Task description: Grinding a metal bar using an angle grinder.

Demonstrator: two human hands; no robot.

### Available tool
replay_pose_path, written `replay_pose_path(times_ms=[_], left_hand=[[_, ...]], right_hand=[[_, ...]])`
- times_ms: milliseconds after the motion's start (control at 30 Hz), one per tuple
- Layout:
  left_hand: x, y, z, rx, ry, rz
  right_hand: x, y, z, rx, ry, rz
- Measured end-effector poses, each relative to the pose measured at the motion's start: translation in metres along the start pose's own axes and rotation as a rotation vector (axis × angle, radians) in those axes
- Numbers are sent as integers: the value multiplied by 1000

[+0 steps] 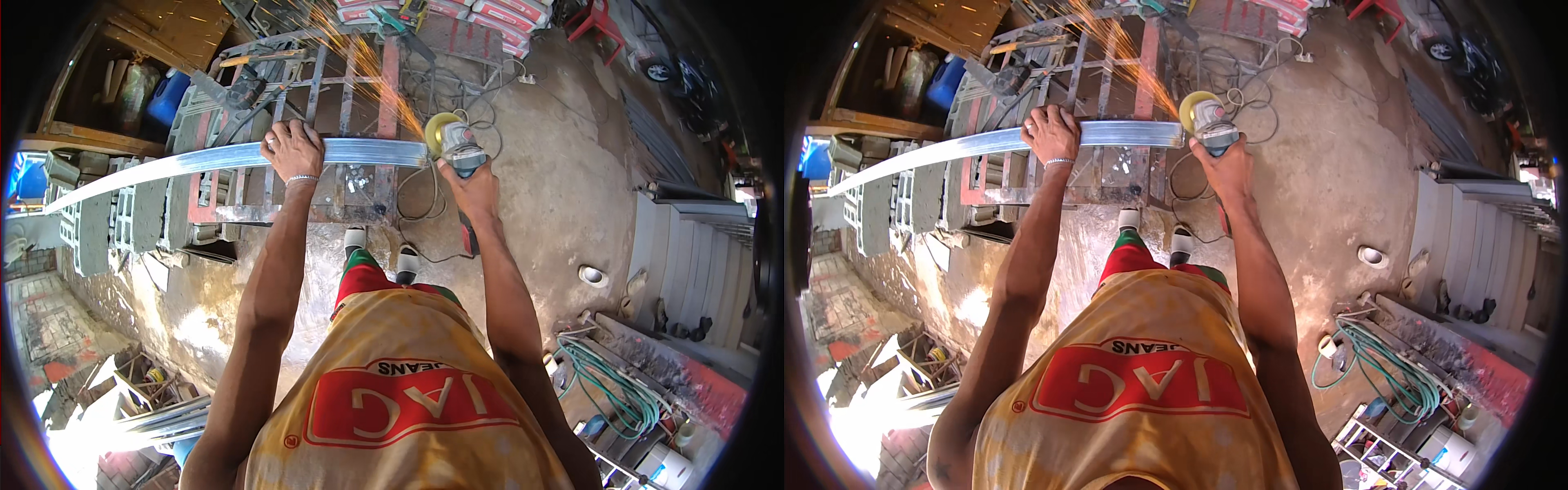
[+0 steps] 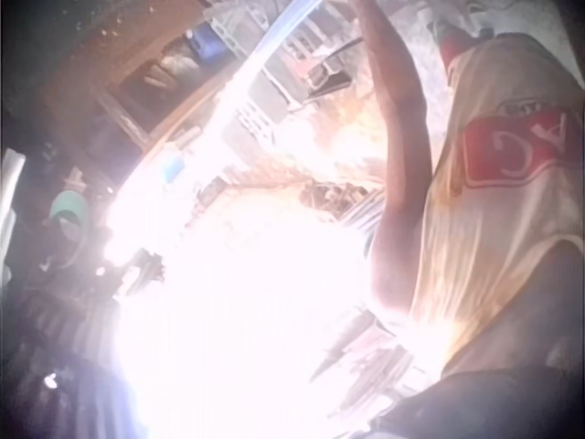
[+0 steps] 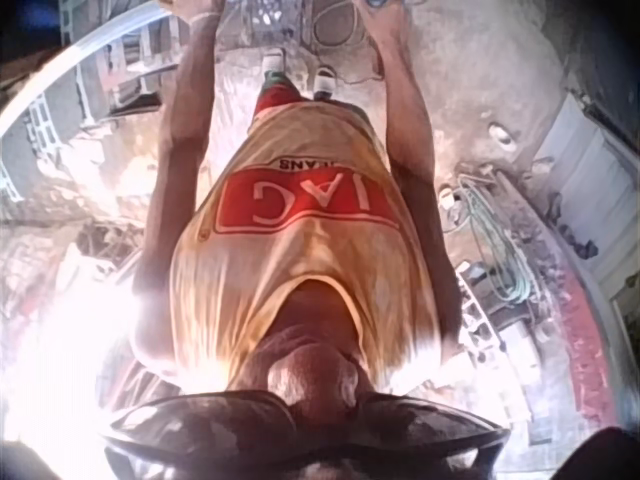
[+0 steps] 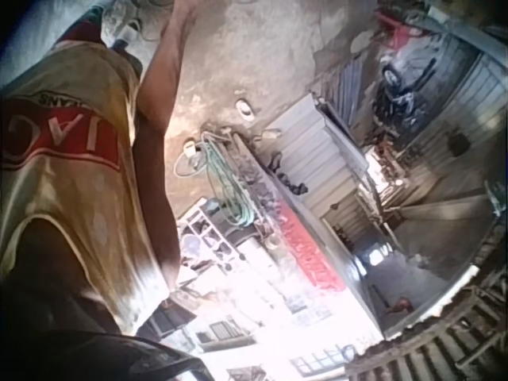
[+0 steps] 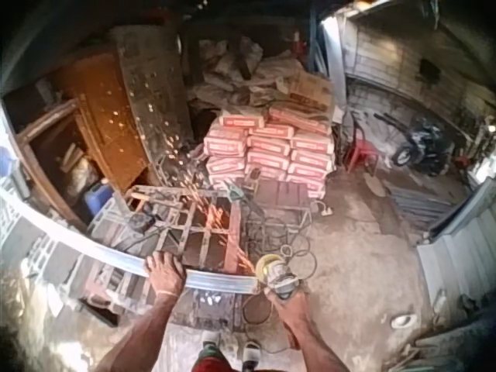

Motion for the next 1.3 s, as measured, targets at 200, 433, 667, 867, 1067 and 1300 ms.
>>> replay_pose_path(times_ms=[200,433,667,867,1067,1300], left_hand=[[8,18,-11,139,74,-129],[-7,18,-40,165,-10,-439],[-34,14,-55,255,49,-448],[-31,12,-64,233,38,-397],[-33,16,-64,243,6,-435],[-37,14,-63,257,-8,-443]], right_hand=[[-2,11,-19,-17,65,-87],[-3,8,7,-23,49,-37],[2,-3,10,-28,48,-3],[1,1,10,-29,62,-53],[-13,5,27,-7,34,-5],[-8,-1,18,2,89,-68]])
Point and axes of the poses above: each hand's wrist, its own z-axis towards the middle knuckle, its own x-axis out of the palm, y = z × x, the point moved 2 cm from there along z, towards the middle knuckle, and after that the axes turned 2 degrees about y, right-handed, at the moved point
